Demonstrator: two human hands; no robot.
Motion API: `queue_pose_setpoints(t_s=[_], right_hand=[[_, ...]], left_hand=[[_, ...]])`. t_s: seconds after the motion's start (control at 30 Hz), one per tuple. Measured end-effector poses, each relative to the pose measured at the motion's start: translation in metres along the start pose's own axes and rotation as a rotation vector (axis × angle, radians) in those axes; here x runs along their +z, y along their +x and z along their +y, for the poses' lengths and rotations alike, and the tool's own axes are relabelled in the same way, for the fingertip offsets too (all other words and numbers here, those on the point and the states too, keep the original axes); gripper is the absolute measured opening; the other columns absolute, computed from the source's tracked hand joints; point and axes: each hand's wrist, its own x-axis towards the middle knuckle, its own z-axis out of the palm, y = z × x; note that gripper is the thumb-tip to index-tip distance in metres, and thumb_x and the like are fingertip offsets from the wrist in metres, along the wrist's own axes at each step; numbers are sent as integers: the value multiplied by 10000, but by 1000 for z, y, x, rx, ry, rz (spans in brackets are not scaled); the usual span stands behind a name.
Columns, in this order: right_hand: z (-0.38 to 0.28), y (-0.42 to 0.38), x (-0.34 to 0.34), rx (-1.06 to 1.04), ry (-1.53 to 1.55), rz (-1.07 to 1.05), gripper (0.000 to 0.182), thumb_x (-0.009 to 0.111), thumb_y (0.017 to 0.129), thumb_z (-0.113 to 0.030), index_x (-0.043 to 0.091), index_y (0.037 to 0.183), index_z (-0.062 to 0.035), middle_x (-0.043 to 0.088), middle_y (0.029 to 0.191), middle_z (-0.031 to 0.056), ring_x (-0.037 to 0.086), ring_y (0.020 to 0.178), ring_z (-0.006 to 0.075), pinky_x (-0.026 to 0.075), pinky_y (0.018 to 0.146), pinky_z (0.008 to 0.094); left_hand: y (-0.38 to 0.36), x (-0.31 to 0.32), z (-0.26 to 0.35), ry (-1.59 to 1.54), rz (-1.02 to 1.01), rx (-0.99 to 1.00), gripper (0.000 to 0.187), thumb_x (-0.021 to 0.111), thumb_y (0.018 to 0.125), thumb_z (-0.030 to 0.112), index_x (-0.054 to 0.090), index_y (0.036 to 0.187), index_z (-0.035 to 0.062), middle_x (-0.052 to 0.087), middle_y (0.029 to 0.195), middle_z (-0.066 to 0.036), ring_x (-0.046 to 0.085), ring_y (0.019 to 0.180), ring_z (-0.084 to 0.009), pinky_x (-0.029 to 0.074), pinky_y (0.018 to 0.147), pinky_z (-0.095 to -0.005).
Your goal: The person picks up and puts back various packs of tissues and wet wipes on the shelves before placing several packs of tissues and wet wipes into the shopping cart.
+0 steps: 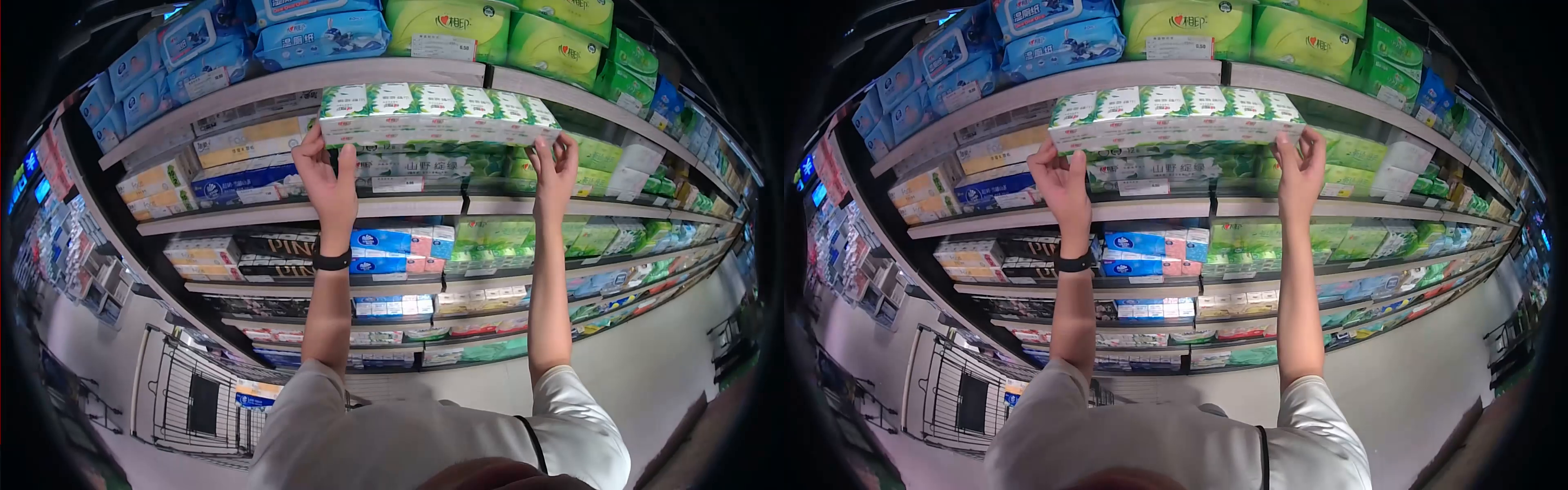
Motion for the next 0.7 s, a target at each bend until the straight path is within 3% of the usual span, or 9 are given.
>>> queue_pose_setpoints(t_s=[0.17,0.27,0.33,0.43,0.47,0.53,0.6,0.63,0.7], right_hand=[[33,9,-1,-122,-43,-50,419,684,934,-49,485,1293,37,606,1217,121,615,1086,157,516,911,278],[47,9,-7,-47,-77,-60,409,697,934,-73,516,1282,45,633,1188,115,630,1092,145,526,877,269],[52,15,-5,-65,-90,-20,395,703,941,-128,550,1251,63,669,1157,148,695,969,143,547,777,259],[35,28,10,-94,-392,-26,460,712,937,-249,574,1222,86,702,1087,234,733,673,182,537,613,276],[29,35,13,-73,-495,-66,476,715,921,-234,572,1255,73,724,979,226,737,671,207,543,629,317],[32,52,16,-20,-645,-115,532,700,928,-230,531,1340,60,708,1097,223,744,730,189,537,606,281],[44,53,3,-87,-738,-190,548,688,933,-229,513,1377,40,726,1025,203,738,734,183,532,629,285],[50,52,-4,-166,-830,-249,567,676,938,-228,494,1415,19,743,953,184,732,737,176,527,652,288],[-3,6,-27,-54,-508,-292,552,663,919,-158,496,1419,4,733,831,171,731,831,187,528,758,321]], left_hand=[[4,6,-26,123,50,12,333,654,954,58,382,1146,43,440,1452,-247,425,1349,-285,278,1143,-392],[2,9,-32,224,61,47,328,657,961,80,390,1148,42,463,1437,-235,427,1348,-285,292,1138,-402],[0,14,-33,228,98,43,330,657,970,113,413,1172,22,480,1423,-226,441,1334,-276,304,1136,-400],[20,22,-39,425,86,-20,385,653,984,219,463,1200,-38,541,1347,-241,534,1221,-263,381,1067,-351],[29,25,-31,621,56,-78,398,660,973,246,487,1177,-49,601,1220,-269,582,1159,-314,425,1018,-374],[45,31,-32,870,-14,-122,369,668,916,188,549,1155,-67,643,1065,-291,564,1121,-457,437,1004,-441],[44,32,-30,1224,-126,-67,390,652,901,172,575,1196,-71,633,1140,-283,543,1149,-455,419,1027,-461],[32,32,-24,1165,-85,10,396,644,901,166,579,1215,-67,626,1162,-271,535,1164,-451,410,1038,-464],[-8,33,0,1082,-18,72,395,623,904,140,579,1244,-57,602,1218,-241,535,1176,-428,416,1033,-460]])
